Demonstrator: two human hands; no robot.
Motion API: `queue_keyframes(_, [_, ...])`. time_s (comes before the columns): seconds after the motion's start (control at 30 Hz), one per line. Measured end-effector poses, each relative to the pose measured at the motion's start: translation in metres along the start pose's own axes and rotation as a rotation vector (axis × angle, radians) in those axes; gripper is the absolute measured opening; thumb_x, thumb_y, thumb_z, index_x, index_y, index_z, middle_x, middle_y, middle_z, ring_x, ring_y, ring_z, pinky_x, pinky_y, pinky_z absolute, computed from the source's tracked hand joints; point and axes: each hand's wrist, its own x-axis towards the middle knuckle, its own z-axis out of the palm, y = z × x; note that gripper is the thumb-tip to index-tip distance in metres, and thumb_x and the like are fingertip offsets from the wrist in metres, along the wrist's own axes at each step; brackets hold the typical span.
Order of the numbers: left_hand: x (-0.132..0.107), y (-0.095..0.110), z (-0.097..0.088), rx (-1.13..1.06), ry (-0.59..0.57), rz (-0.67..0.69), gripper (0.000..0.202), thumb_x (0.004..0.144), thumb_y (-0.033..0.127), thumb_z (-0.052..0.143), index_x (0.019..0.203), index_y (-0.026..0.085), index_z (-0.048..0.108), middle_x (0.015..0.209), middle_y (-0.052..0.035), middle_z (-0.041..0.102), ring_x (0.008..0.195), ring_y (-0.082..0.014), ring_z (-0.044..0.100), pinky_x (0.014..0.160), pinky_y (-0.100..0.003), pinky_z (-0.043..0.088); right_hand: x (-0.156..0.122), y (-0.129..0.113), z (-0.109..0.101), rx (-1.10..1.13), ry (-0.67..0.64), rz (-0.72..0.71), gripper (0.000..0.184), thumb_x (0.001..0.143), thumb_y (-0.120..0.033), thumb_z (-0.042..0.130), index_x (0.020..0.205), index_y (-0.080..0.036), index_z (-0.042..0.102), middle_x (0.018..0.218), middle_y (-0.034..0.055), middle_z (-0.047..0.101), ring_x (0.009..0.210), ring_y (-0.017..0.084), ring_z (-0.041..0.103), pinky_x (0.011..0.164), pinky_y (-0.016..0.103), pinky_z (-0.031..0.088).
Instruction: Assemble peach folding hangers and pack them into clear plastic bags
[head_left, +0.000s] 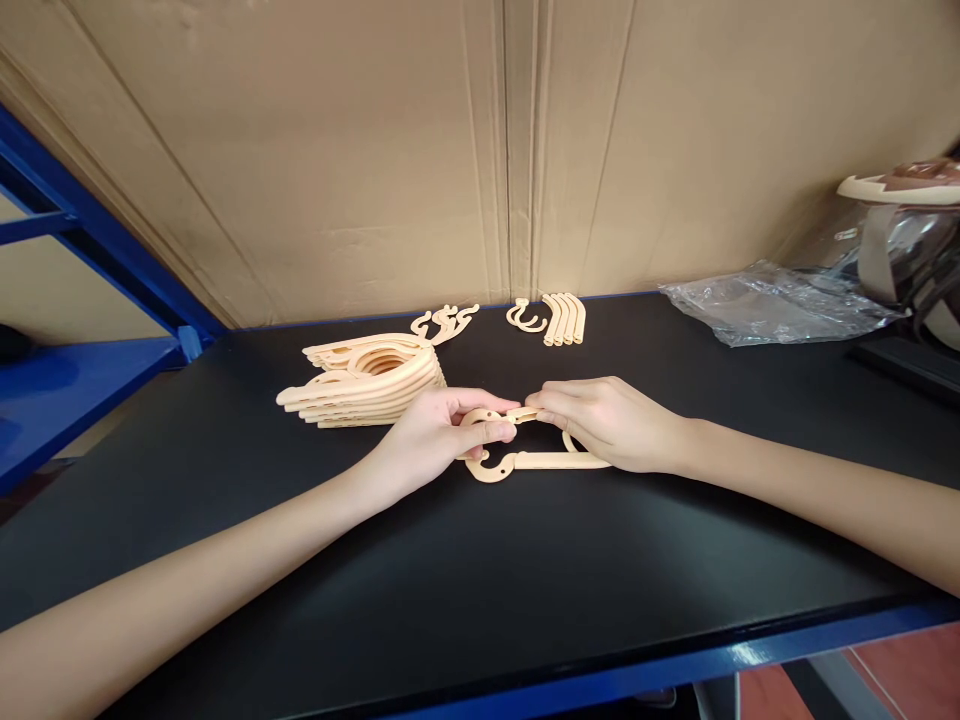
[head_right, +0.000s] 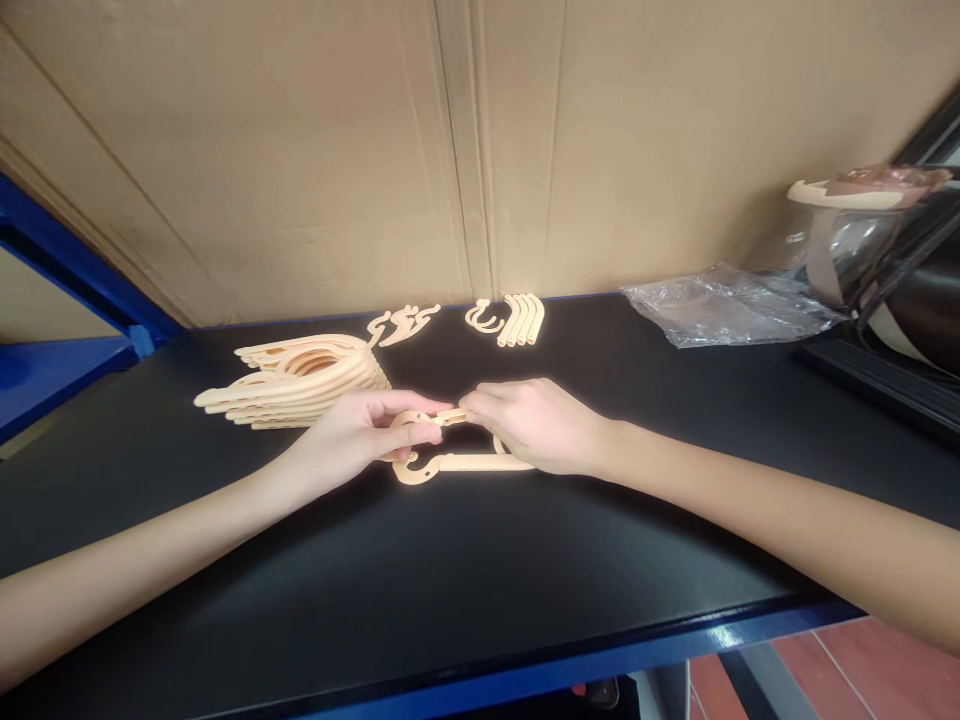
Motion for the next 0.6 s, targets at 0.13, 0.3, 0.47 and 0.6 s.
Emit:
queue_keyframes(0.13, [0.0013, 0.0010, -0.0013, -0.034, -0.039, -0.003, 0.021, 0.082, 0.023, 0.070, 0.102, 0.018, 0.073, 0.076, 0.0009, 0.071, 0.055, -0.0040, 0.055, 0.055, -0.014, 0.045, -0.0011, -0.0006, 0.0014, -0.023, 0.019, -0.015, 0.028, 0.095, -0.012, 0.035, 0.108, -0.014, 0.060, 0.083, 0.0031, 0.058, 0.064, 0.012, 0.050, 0.057, 0.023, 0.038])
queue_keyframes(0.3, [0.0004, 0.0041, -0.0003, -0.009, -0.042, -0.011, 0.019, 0.083, 0.023, 0.070, 0.101, 0.016, 0.073, 0.078, 0.0001, 0.073, 0.055, -0.0037, 0.055, 0.053, -0.013, 0.044, -0.0004, -0.0016, 0.0029, -0.060, 0.049, -0.031, 0.029, 0.095, -0.013, 0.033, 0.106, -0.013, 0.061, 0.081, 0.0037, 0.057, 0.061, 0.012, 0.049, 0.055, 0.023, 0.037])
queue_keyframes(0.47, [-0.0003, 0.0054, -0.0019, 0.016, -0.064, -0.022, 0.021, 0.083, 0.024, 0.070, 0.102, 0.017, 0.073, 0.080, -0.0007, 0.074, 0.057, -0.0052, 0.056, 0.055, -0.014, 0.045, -0.0010, -0.0037, 0.0035, -0.101, 0.063, -0.036, 0.030, 0.094, -0.011, 0.032, 0.103, -0.014, 0.061, 0.075, 0.0018, 0.054, 0.057, 0.011, 0.045, 0.052, 0.022, 0.033])
queue_keyframes(0.6, [0.0002, 0.0039, -0.0052, 0.045, -0.080, -0.040, 0.028, 0.081, 0.030, 0.071, 0.107, 0.020, 0.072, 0.082, -0.0016, 0.074, 0.061, -0.0073, 0.058, 0.059, -0.017, 0.046, -0.0020, -0.0058, 0.0023, -0.124, 0.070, -0.036, 0.031, 0.094, -0.010, 0.032, 0.101, -0.014, 0.061, 0.074, 0.0016, 0.053, 0.057, 0.011, 0.044, 0.051, 0.022, 0.031])
